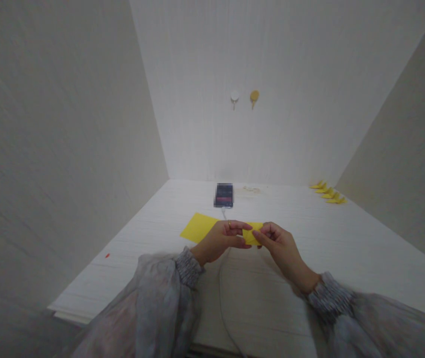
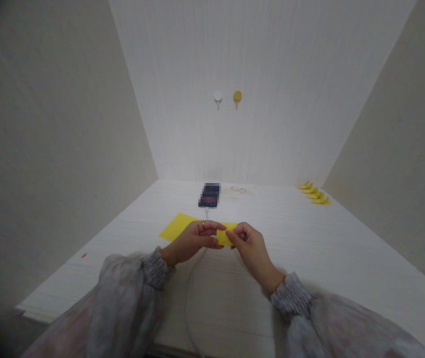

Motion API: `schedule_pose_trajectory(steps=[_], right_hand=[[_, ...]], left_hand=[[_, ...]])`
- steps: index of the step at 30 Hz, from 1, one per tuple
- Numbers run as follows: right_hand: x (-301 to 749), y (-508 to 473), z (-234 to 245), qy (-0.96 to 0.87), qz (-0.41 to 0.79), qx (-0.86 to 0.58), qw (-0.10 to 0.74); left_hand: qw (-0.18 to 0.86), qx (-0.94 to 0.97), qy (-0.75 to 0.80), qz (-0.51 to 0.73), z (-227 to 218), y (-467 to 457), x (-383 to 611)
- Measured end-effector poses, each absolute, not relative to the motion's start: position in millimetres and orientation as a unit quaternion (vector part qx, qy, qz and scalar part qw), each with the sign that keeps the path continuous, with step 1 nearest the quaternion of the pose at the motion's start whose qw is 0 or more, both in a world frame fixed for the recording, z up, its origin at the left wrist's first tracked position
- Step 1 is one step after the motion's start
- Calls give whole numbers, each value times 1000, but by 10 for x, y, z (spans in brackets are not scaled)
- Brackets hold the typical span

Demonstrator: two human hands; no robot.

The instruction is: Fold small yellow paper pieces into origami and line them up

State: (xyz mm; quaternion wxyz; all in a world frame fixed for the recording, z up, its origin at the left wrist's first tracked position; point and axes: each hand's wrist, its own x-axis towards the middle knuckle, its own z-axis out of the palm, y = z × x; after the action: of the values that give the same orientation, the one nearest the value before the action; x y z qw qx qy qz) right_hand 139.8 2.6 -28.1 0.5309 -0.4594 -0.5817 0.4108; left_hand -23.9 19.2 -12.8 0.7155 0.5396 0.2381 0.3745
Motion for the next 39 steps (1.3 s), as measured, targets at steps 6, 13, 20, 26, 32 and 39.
schedule_pose_trajectory(steps=[6, 13, 20, 26, 32, 39], right_hand=[[1397, 18, -283, -585, 413, -457, 527], [1392, 15, -279, -581, 411, -462, 528], [1388, 24, -286, -581, 402, -475, 525], [1380, 9, -265, -581, 398, -480, 523], [1384, 18, -281, -578, 402, -480, 524], [1380, 21, -282, -564, 420, -474, 530]], left_hand=[[714, 535, 248, 377, -135, 195, -249], [713, 546, 226, 378, -153, 215, -247], [702, 554, 241, 376, -138, 207, -247], [694, 550, 270, 378, -151, 210, -243], [686, 563, 266, 375, -161, 218, -246], [654, 595, 276, 377, -162, 230, -241]])
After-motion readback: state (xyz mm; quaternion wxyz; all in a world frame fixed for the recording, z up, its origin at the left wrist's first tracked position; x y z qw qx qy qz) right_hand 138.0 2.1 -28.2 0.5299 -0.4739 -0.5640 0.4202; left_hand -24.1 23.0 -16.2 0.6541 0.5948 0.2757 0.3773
